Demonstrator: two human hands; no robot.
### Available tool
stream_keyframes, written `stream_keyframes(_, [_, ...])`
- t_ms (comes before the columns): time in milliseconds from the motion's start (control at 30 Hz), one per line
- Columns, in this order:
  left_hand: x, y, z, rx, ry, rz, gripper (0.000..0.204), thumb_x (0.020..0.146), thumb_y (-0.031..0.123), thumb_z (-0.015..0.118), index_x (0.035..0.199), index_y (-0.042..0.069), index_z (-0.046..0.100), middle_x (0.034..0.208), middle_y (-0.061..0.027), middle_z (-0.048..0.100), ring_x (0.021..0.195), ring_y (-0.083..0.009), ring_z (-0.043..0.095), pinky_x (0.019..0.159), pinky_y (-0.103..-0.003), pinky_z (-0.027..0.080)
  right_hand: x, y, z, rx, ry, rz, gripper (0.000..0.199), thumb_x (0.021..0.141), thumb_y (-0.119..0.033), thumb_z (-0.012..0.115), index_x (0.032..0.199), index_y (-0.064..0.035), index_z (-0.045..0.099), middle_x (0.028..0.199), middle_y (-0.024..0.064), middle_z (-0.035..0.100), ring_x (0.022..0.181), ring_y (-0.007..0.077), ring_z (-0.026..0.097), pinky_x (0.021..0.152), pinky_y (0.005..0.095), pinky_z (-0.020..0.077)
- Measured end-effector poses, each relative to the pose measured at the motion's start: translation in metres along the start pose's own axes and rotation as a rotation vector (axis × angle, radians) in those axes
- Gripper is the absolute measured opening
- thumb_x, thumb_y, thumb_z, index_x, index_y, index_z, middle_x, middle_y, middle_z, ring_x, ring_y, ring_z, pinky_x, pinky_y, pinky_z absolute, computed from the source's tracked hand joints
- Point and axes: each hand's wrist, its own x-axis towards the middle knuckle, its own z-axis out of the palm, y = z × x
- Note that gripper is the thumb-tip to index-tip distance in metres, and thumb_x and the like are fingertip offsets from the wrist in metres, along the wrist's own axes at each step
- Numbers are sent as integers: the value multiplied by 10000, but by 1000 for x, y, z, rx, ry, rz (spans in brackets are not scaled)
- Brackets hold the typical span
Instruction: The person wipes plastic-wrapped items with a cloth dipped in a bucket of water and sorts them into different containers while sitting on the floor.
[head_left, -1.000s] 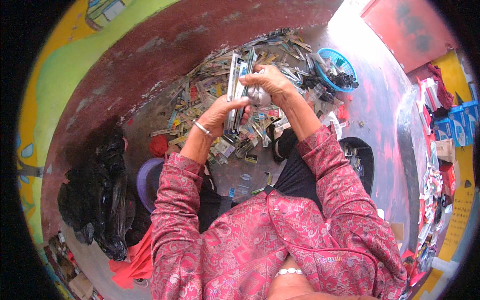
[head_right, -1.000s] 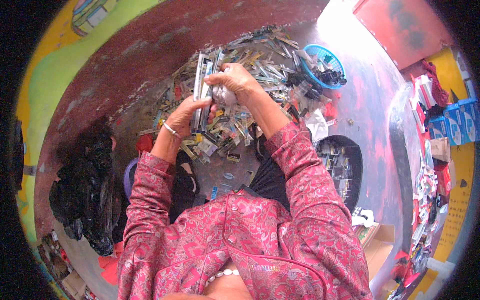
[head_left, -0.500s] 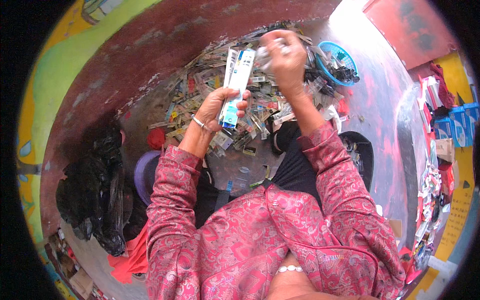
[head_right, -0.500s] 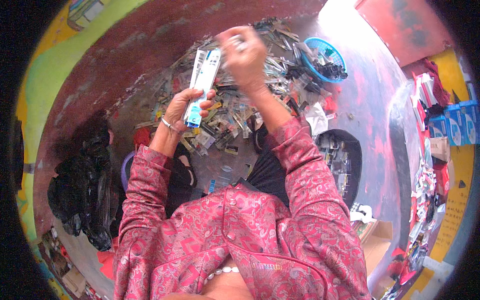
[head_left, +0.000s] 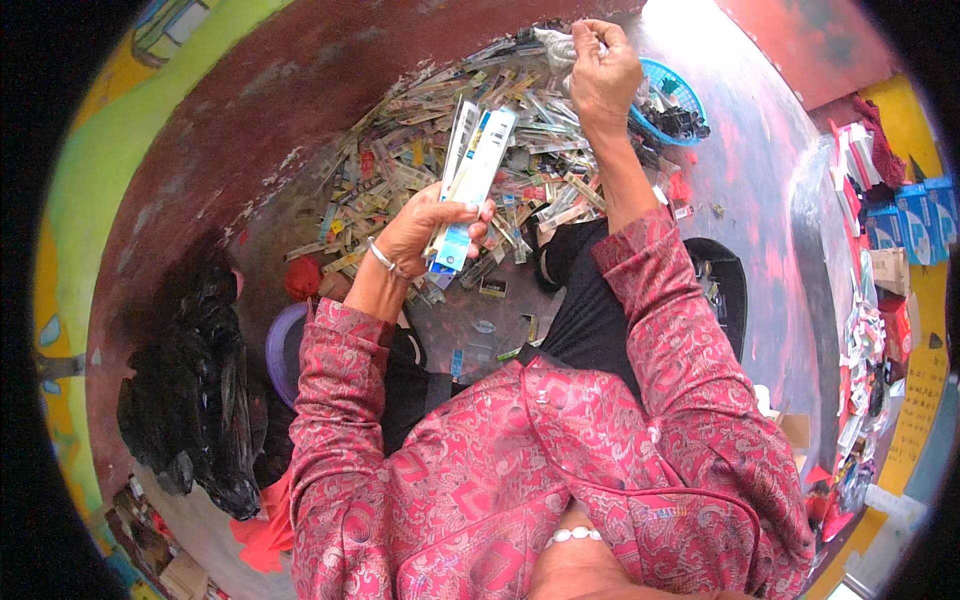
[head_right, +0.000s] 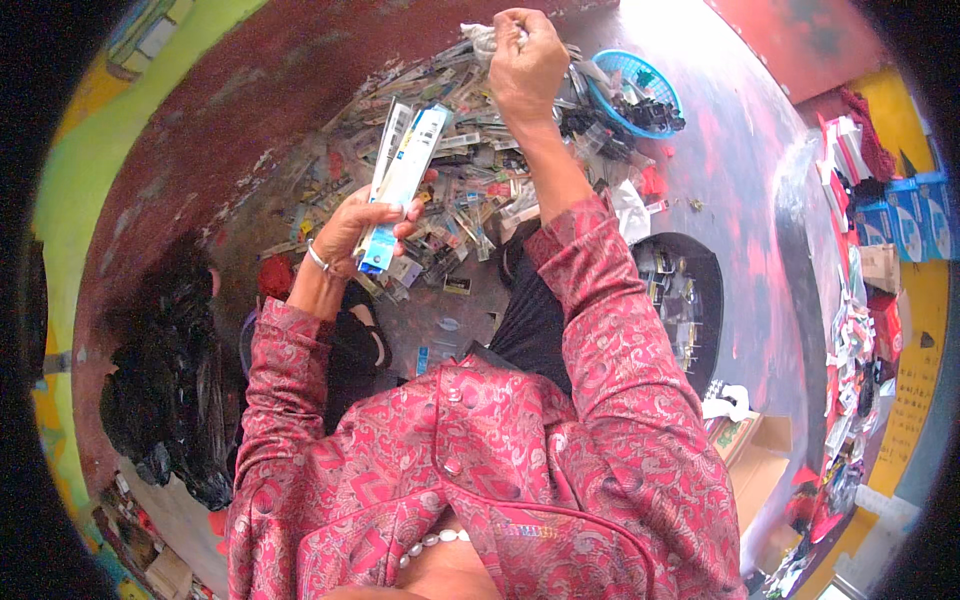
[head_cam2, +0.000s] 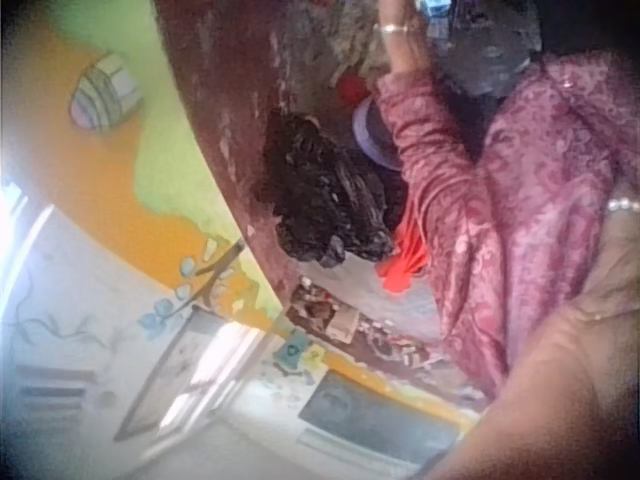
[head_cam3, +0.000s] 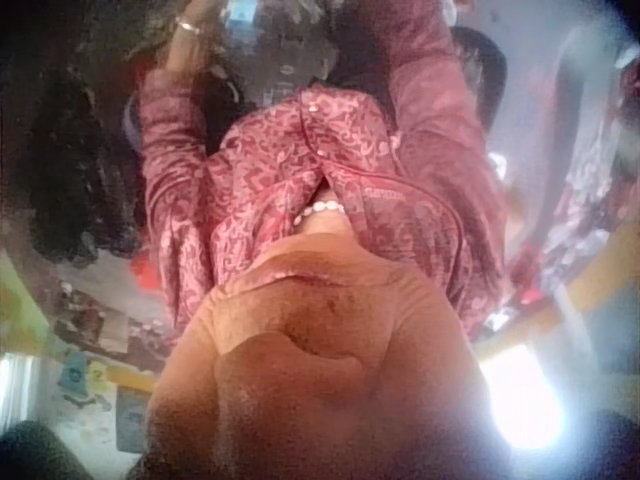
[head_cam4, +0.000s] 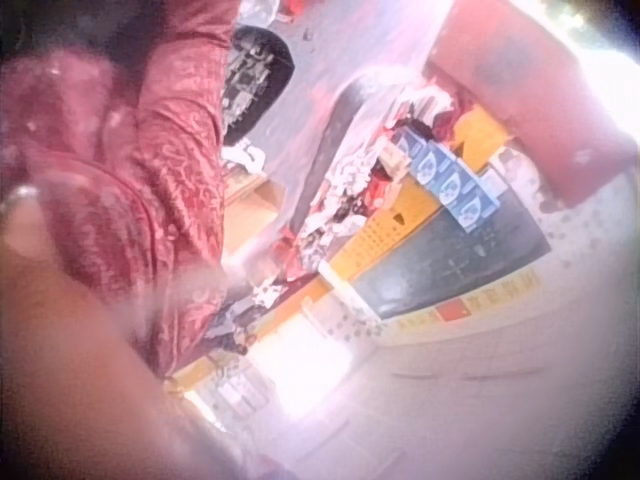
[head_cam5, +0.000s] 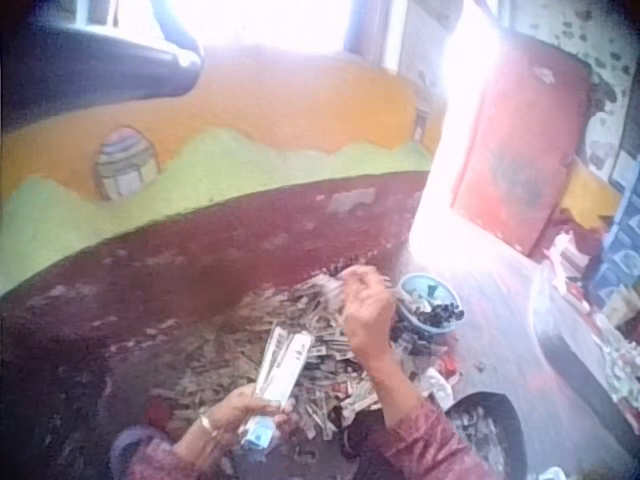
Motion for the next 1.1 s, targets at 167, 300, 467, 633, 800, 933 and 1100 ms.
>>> stream_keyframes(167, [-1, -1, -11, 22, 104, 17, 249, 703, 43, 594, 925, -17, 497, 744, -60, 530, 585, -118, 529, 499, -260, 516, -72, -42, 18, 140, -788, -607, 82, 719, -148, 604, 745, -76, 576, 755, 51, 553, 771, 227, 517, 732, 331, 401])
stream_keyframes(300, [-7, 5, 5, 192, 53, -20, 365, 665, 75, 618, 989, -20, 479, 744, -64, 523, 552, -108, 514, 426, -227, 470, -59, -20, 22, -120, -438, -784, 65, 685, -168, 582, 695, -108, 560, 754, 33, 531, 757, 224, 508, 710, 358, 390])
stream_keyframes(467, [-14, 5, 17, 11, -74, 123, 641, 666, 47, 592, 1226, -48, 296, 738, -66, 484, 536, -101, 471, 419, -232, 446, -19, 17, 21, 5, -202, 61, 157, 811, -125, 472, 736, -52, 589, 679, 107, 577, 554, 239, 547, 516, 360, 440])
stream_keyframes(633, [-13, 10, 1, -389, -268, 175, 622, 680, 34, 561, 1214, -64, 256, 691, -82, 421, 497, -97, 416, 374, -213, 396, -38, 19, 8, 1506, -946, 1214, 363, 846, -327, 480, 1029, -15, 496, 914, 161, 571, 682, 183, 599, 584, 295, 537])
stream_keyframes(800, [-11, -2, -8, -462, -397, 85, 519, 660, 154, 595, 1079, -71, 387, 724, -90, 453, 472, -87, 393, 375, -197, 360, -57, -49, 9, 1314, -1252, 978, 417, 748, -265, 621, 1022, 24, 498, 956, 187, 582, 693, 174, 609, 561, 258, 520])
stream_keyframes(933, [-5, -7, -4, -268, -279, 14, 521, 664, 261, 619, 1038, -62, 454, 793, -118, 518, 567, -143, 513, 535, -236, 463, -55, -38, 13, 1078, -1158, 844, 348, 704, -181, 643, 952, 33, 529, 904, 174, 604, 720, 187, 615, 638, 301, 508])
stream_keyframes(1100, [1, 3, -14, 464, 87, 119, 666, 663, 285, 680, 1169, -23, 376, 1019, -98, 540, 896, -171, 545, 785, -292, 436, -50, -31, 10, 512, -1011, 945, 298, 671, -188, 676, 880, 1, 579, 783, 76, 608, 636, 141, 573, 592, 268, 475])
